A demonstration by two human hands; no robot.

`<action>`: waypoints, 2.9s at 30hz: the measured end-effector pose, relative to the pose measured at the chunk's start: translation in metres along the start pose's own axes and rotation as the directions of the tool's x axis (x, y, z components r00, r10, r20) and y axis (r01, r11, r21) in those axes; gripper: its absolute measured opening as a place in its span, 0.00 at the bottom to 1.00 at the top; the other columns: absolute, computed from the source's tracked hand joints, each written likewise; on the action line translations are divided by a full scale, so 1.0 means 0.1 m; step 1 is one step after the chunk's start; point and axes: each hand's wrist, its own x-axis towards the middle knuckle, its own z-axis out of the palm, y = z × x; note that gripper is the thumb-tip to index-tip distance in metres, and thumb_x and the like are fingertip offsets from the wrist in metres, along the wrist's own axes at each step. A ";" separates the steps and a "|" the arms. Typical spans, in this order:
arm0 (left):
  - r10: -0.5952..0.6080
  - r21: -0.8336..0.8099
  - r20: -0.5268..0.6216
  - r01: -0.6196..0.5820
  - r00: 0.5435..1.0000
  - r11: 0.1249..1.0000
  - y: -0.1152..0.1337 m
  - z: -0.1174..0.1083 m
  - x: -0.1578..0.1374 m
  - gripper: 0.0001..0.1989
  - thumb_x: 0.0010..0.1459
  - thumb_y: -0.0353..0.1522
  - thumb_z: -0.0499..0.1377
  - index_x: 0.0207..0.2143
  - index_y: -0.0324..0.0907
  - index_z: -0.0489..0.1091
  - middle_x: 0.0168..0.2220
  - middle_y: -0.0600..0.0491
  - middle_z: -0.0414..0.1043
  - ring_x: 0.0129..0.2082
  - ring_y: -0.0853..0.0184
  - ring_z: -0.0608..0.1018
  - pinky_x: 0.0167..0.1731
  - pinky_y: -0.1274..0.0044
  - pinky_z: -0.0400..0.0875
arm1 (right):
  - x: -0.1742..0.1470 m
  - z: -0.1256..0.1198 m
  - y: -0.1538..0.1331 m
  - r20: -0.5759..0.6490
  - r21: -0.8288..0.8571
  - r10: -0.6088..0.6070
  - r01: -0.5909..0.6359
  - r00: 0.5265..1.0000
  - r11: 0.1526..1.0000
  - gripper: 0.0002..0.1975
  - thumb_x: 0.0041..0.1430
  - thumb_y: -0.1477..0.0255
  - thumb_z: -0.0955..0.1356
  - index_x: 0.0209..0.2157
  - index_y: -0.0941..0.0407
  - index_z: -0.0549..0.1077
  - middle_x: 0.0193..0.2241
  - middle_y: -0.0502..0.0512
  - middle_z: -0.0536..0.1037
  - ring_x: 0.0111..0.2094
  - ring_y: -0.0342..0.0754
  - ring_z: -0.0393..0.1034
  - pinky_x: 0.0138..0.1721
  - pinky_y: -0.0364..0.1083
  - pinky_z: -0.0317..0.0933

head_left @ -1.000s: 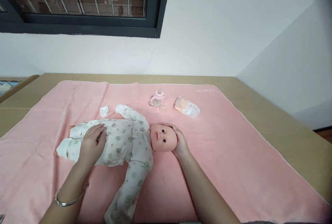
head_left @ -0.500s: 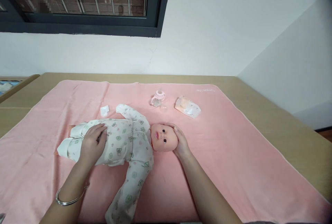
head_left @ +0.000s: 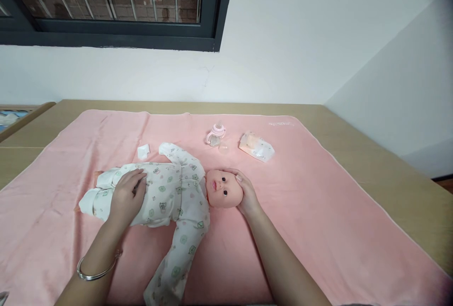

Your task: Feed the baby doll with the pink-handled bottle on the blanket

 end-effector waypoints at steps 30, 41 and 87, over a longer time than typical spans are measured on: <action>-0.026 -0.016 0.016 0.026 1.000 1.000 0.01 0.00 0.00 0.15 0.73 0.37 0.56 0.44 0.41 0.82 0.50 0.43 0.86 0.52 0.52 0.85 0.56 0.57 0.81 | 0.03 -0.03 0.03 -0.001 -0.031 -0.001 0.001 1.000 1.000 0.26 0.42 0.50 0.79 0.38 0.54 0.82 0.44 0.60 0.85 0.48 0.61 0.79 0.49 0.56 0.73; -0.017 0.001 0.014 0.017 1.000 1.000 0.00 -0.01 0.00 0.16 0.74 0.37 0.56 0.45 0.41 0.83 0.50 0.43 0.86 0.51 0.53 0.85 0.56 0.58 0.81 | 0.01 0.00 0.02 -0.035 -0.002 0.014 -0.014 0.999 1.000 0.25 0.41 0.50 0.79 0.37 0.54 0.83 0.43 0.59 0.86 0.48 0.61 0.79 0.49 0.55 0.73; 0.061 0.023 -0.013 -0.060 0.998 0.998 -0.03 0.03 0.00 0.17 0.74 0.35 0.55 0.44 0.37 0.83 0.47 0.41 0.86 0.49 0.53 0.86 0.53 0.60 0.82 | -0.01 0.06 -0.09 -0.182 0.313 0.304 -0.238 0.935 0.919 0.15 0.41 0.76 0.74 0.36 0.56 0.82 0.41 0.58 0.87 0.44 0.59 0.83 0.45 0.54 0.78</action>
